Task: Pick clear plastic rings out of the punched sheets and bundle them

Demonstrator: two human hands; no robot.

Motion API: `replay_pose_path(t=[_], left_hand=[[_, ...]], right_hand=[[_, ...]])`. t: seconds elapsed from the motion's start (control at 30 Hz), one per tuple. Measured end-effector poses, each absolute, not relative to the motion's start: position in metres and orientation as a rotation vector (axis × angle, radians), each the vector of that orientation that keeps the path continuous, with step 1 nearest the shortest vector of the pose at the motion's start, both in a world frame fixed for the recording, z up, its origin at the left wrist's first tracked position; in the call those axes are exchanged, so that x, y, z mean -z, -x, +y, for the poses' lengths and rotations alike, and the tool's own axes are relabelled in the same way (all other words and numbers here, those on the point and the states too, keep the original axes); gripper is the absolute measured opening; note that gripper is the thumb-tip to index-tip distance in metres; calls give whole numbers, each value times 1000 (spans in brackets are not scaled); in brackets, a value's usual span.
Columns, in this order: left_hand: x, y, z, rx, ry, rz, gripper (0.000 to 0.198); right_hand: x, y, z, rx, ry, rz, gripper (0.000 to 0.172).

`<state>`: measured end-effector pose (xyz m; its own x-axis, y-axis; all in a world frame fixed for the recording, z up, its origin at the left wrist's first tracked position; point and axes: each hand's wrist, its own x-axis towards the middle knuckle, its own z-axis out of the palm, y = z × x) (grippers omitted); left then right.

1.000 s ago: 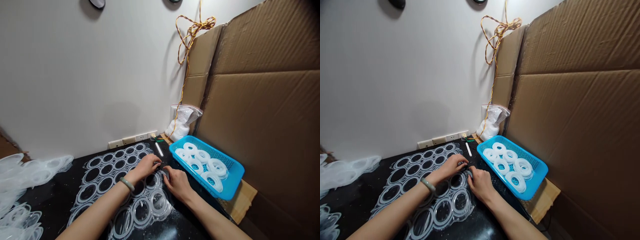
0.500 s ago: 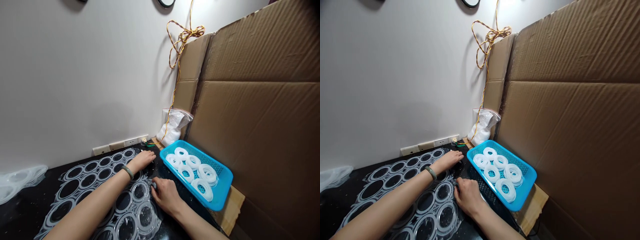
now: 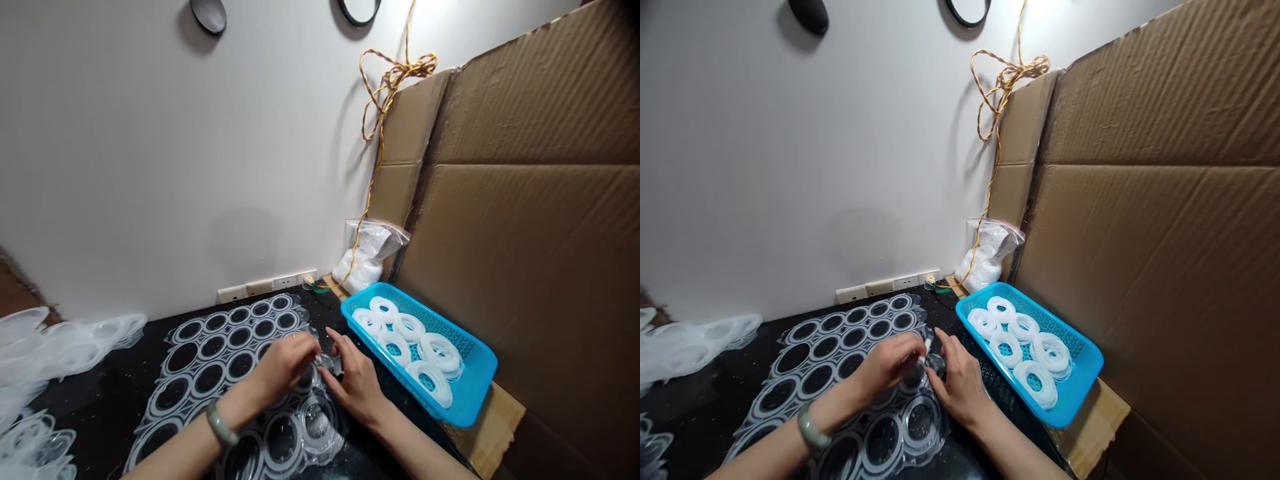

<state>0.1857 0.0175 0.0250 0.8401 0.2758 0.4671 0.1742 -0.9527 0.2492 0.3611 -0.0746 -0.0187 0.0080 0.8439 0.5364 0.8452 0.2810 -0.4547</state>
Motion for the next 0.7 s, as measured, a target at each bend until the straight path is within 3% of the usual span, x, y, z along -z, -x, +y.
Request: replay_pose_path(t=[0.17, 0.33, 0.57, 0.7], left_hand=[[-27, -145, -57, -853, -2650, 196, 22], [-24, -81, -99, -921, -2696, 543, 36], [14, 29, -161, -758, -2685, 1323, 44], [33, 47, -184, -719, -2789, 1342, 47]], right_hand=[[14, -334, -87, 128, 1431, -2200, 17], [-8, -299, -90, -65, 1197, -2403, 26], [-19, -243, -68, -1222, 1007, -2000, 36], [-9, -215, -61, -1515, 999, -2002, 37]])
